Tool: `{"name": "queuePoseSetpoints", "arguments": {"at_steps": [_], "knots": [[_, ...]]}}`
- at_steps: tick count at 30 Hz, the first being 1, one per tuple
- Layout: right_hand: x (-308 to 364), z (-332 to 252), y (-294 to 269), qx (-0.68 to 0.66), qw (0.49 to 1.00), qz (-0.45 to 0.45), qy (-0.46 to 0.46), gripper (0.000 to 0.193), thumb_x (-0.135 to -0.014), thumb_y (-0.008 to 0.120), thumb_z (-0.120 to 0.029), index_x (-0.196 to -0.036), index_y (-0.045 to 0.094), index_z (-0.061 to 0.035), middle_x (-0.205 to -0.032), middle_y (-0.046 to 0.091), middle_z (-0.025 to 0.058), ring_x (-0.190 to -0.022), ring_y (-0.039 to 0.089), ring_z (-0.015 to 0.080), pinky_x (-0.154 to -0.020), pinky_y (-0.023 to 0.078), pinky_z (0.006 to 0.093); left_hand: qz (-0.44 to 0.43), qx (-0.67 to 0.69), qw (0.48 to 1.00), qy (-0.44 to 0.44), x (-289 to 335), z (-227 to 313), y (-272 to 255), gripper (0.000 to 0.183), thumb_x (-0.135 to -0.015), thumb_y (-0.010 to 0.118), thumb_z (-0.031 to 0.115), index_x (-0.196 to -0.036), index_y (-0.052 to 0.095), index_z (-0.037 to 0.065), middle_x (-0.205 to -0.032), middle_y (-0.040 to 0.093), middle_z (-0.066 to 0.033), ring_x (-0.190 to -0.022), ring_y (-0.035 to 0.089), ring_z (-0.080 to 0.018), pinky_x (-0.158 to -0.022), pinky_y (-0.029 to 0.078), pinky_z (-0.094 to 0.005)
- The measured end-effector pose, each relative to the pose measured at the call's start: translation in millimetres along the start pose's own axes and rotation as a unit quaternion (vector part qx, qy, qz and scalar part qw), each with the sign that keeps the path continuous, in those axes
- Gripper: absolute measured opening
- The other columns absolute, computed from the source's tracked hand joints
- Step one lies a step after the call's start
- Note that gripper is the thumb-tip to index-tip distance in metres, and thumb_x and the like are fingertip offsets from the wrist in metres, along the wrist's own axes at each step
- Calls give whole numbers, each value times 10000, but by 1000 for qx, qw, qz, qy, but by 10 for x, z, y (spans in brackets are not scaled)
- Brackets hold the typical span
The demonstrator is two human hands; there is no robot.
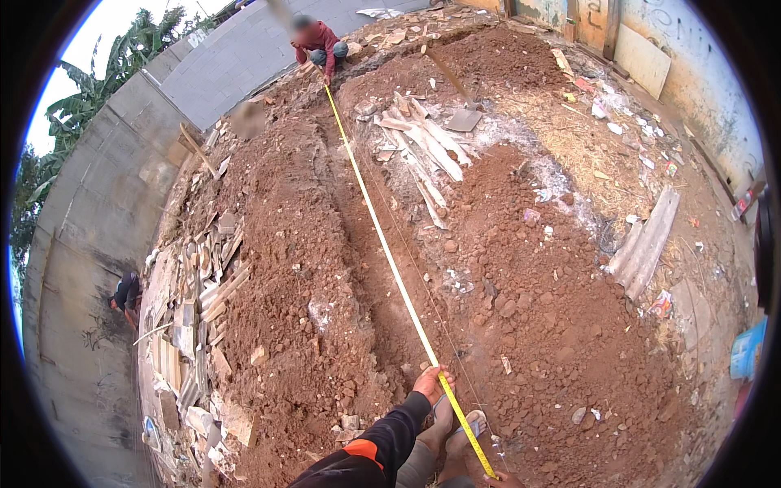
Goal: The person uses a tape measure to determine the dimensions of a dirt area and marks a wall with a pencil.
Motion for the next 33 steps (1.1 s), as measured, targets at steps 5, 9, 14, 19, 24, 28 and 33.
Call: {"name": "queuePoseSetpoints", "arguments": {"at_steps": [5,9,14,19,24,28,33], "knots": [[292,-166,-27,141,986,58,-63,270,-950,555,-324,-1059,638,-91,-804,600,24,-650,541,158,-556,455,294,-34,50,998,25,485,482,427,186,-983,504,262,-966,559,86,-795,576,-64,-715,574,-232,-700,525,-421],[401,-340,-200,306,945,49,-104,465,-876,630,-456,-1131,658,-68,-964,676,144,-913,640,226,-811,481,357,-25,60,995,70,494,1101,661,182,-999,454,251,-947,508,85,-793,544,-70,-678,540,-234,-625,497,-405],[460,-754,-449,327,939,11,-105,454,-843,662,-473,-1117,641,-112,-981,639,84,-934,588,177,-805,449,317,-47,62,993,91,397,1819,1069,174,-999,438,248,-970,494,85,-781,530,-74,-699,519,-230,-643,483,-396],[696,-1896,-215,333,936,14,-117,497,-861,604,-554,-1109,647,-126,-1034,646,96,-956,594,211,-824,447,334,-95,71,990,73,-14,2387,1174,206,-1006,425,280,-978,498,90,-806,538,-78,-737,524,-252,-691,482,-423],[405,-2739,24,350,933,75,-44,515,-870,518,-603,-1137,682,-195,-1050,674,118,-1024,608,277,-875,451,362,-146,110,983,36,-507,3101,1195,285,-1023,401,336,-985,509,75,-846,551,-67,-769,539,-254,-742,488,-434],[435,-3379,186,346,934,94,-14,494,-882,485,-591,-1144,676,-219,-1102,656,120,-1045,599,285,-856,458,379,-113,76,990,38,-817,4032,1472,278,-1031,391,325,-970,504,77,-821,540,-59,-754,528,-243,-747,481,-425],[1053,-4391,447,336,922,185,-47,434,-896,498,-504,-1048,674,-137,-902,639,157,-877,595,331,-769,455,424,-167,86,979,74,-1125,5087,2168,250,-1018,424,311,-965,516,84,-818,538,-50,-743,521,-219,-720,480,-396]]}}
Point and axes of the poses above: each hand's wrist, its own x-axis away from the middle knuckle, its own y-axis out of the palm, z = x × y, the point moved 2 cm from there along -x, towards the middle knuckle
